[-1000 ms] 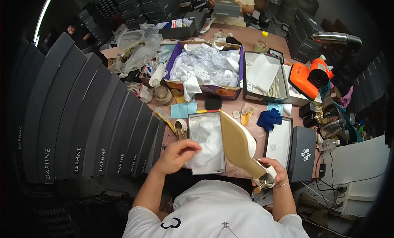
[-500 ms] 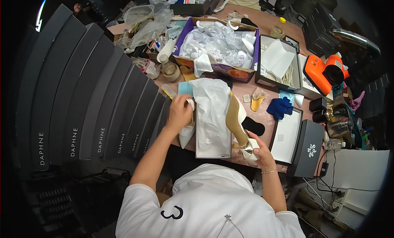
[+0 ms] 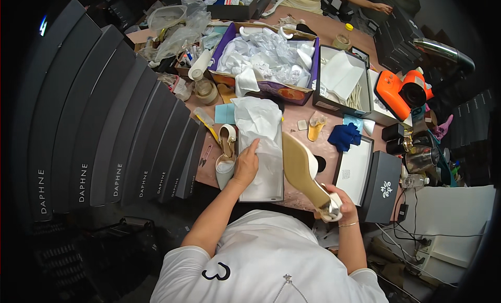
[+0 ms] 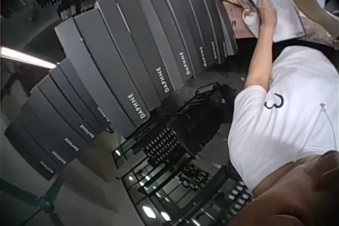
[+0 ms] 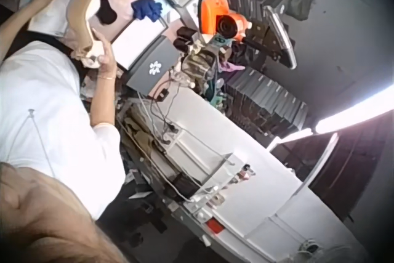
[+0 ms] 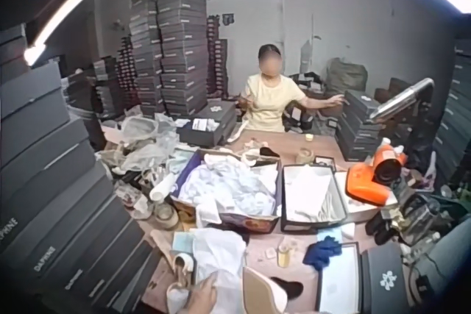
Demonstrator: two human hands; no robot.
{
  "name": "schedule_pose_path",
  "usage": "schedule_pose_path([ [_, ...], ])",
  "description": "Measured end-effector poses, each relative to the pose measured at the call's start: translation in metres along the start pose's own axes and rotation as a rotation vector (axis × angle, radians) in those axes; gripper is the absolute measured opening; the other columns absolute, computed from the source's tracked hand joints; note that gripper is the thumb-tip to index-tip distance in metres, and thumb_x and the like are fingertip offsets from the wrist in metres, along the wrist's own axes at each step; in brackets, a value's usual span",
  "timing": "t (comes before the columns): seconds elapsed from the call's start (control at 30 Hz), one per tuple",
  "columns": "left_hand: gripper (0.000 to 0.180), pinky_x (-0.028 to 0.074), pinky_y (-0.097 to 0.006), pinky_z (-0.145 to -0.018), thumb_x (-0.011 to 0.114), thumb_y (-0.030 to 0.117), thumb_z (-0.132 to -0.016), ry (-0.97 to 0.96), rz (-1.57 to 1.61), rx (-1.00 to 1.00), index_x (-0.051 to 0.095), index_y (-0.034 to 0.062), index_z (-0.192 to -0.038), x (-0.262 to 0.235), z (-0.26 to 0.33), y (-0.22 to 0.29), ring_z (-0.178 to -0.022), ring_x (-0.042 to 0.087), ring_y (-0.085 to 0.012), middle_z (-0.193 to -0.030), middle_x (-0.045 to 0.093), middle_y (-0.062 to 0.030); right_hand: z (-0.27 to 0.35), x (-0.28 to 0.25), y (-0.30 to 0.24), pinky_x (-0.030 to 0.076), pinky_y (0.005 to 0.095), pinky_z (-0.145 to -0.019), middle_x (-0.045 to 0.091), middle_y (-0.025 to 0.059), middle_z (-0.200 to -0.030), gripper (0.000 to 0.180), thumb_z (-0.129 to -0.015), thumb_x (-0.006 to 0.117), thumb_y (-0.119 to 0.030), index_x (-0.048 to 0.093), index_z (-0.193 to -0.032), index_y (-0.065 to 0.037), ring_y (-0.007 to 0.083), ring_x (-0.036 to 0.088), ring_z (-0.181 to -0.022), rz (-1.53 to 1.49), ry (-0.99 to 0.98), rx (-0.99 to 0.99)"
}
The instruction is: Packing shoes into boxes and organizing them at a workbench.
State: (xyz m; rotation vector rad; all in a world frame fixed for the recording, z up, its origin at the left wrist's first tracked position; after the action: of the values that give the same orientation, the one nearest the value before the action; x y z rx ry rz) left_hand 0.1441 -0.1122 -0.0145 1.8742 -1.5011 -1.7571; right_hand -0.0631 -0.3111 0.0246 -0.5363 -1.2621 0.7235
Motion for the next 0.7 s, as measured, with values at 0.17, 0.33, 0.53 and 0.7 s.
schedule_pose_path([
  [0.17, 0.026, 0.049, -0.04, -0.073, 0.057, -0.002, -0.082, 0.024, 0.07, 0.109, 0.061, 0.0008, -0.108, -0.045, -0.03, 0.058, -0.083, 0.061, -0.0361, -0.091, 0.061, -0.0172, 0.002, 0.034, -0.012, 0.044, 0.0387, -0.099, 0.055, 0.0195, -0.126, 0.086, -0.066, 0.076, -0.038, 0.047, -0.133, 0.008, 0.0271, 0.06, -0.11, 0.337, -0.219, 0.181],
  [0.33, 0.024, 0.049, -0.04, -0.069, 0.062, -0.003, -0.08, -0.072, 0.116, 0.24, 0.062, 0.0013, -0.104, -0.072, -0.021, 0.108, -0.079, 0.059, -0.0345, -0.085, 0.058, -0.0143, -0.041, 0.061, 0.007, 0.055, 0.038, -0.08, 0.057, 0.0156, -0.122, 0.078, -0.08, 0.069, -0.028, 0.034, -0.142, 0.001, 0.0254, 0.062, -0.104, -0.074, -0.122, 0.224],
  [0.53, 0.013, 0.045, -0.031, -0.065, 0.053, 0.006, -0.09, 0.234, 0.547, -0.427, 0.06, -0.0007, -0.099, -0.1, -0.015, -0.011, -0.075, 0.058, -0.0204, -0.083, 0.058, -0.0129, -0.024, 0.031, 0.029, 0.057, 0.0357, -0.068, 0.059, 0.0168, -0.119, 0.082, -0.075, 0.073, -0.031, 0.036, -0.141, 0.001, 0.0251, 0.063, -0.1, -0.058, -0.04, 0.293],
  [0.7, 0.013, 0.046, -0.039, -0.072, 0.062, 0.008, -0.084, 0.19, 0.144, -0.176, 0.059, -0.0007, -0.094, -0.094, -0.037, 0.041, -0.079, 0.056, -0.0341, -0.086, 0.057, -0.0166, 0.008, 0.037, 0.0, 0.045, 0.0335, -0.095, 0.059, 0.0198, -0.121, 0.086, -0.061, 0.079, -0.034, 0.049, -0.13, 0.009, 0.0255, 0.059, -0.11, 0.061, -0.252, 0.129],
])
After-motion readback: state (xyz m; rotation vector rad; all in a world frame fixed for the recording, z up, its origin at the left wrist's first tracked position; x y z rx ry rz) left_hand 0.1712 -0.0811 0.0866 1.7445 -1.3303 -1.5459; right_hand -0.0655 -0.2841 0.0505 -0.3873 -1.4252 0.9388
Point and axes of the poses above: each hand's wrist, its own z-axis away from the middle knuckle, its own x-axis out of the palm, y = z × x, the point moved 10 cm from there along -z, towards the middle knuckle
